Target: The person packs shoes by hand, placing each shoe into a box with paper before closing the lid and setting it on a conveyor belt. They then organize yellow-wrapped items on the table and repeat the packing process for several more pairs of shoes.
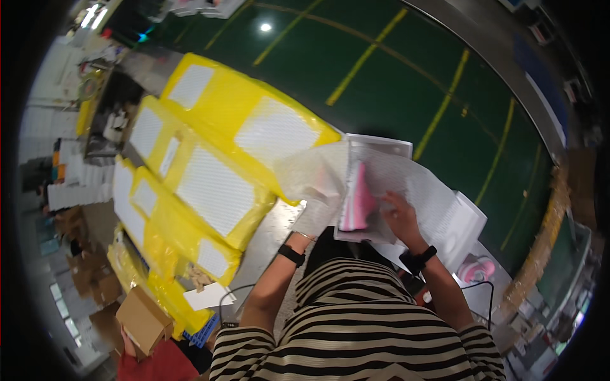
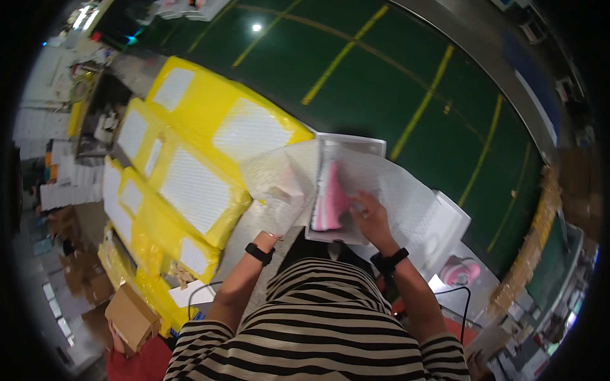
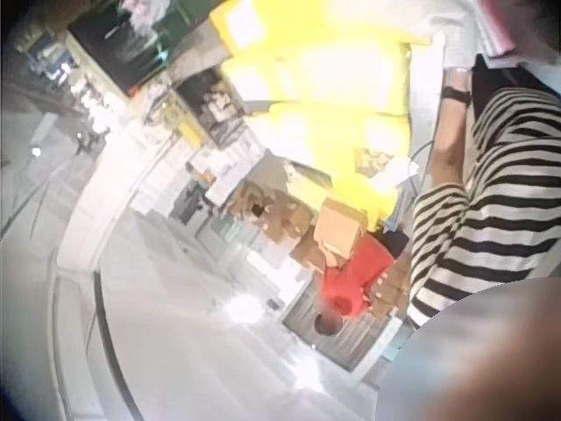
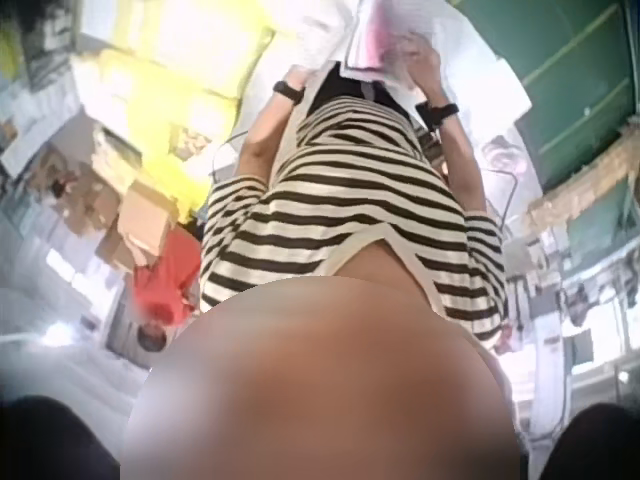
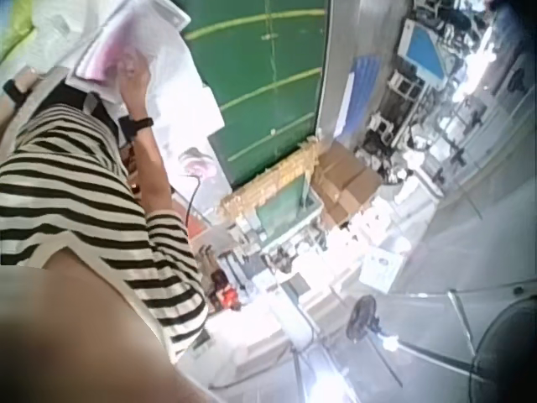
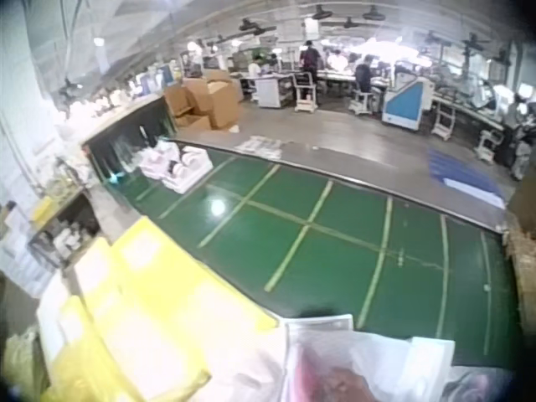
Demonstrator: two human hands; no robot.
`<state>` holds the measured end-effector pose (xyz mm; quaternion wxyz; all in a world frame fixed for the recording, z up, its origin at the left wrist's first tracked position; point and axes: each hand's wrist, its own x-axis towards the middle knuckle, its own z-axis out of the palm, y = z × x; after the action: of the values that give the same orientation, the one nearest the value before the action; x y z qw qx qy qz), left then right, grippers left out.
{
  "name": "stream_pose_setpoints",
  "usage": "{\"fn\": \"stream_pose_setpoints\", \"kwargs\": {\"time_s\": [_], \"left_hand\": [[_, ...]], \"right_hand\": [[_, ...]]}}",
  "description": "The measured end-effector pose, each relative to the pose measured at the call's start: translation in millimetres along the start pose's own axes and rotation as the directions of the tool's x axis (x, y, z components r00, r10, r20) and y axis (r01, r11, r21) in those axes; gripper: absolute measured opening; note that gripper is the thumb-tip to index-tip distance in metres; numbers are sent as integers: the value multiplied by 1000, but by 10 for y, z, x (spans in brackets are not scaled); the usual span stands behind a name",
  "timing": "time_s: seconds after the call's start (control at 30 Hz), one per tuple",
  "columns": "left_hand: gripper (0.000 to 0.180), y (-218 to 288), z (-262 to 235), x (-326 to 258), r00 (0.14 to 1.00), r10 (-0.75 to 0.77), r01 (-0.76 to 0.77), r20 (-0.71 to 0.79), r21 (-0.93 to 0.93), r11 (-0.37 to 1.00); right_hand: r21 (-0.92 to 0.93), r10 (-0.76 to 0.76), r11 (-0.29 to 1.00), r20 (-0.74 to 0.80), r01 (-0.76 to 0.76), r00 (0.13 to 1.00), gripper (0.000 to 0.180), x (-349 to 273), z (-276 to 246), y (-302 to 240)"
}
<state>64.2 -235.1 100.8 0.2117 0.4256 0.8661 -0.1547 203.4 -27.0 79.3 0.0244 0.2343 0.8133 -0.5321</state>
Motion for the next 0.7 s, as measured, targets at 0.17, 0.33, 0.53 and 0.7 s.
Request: {"fn": "stream_pose_setpoints", "kwargs": {"time_s": [0.17,0.33,0.53,0.7], "left_hand": [[48,716,-160,434,782,-72,-382,-619,-567,729],[60,1081,-60,553,935,83,-232,-344,-420,877],[51,1150,210,446,864,230,-382,-448,-286,879],[31,1702,787,1033,946,-140,62,-292,-261,963]], "right_hand": [[-614,-334,786,-333,66,882,60,423,-601,71],[-554,134,832,145,-31,980,64,787,-1240,734],[-156,284,959,471,-238,835,15,1034,-1414,286],[-329,-295,908,-57,261,954,13,907,-1614,381]]}}
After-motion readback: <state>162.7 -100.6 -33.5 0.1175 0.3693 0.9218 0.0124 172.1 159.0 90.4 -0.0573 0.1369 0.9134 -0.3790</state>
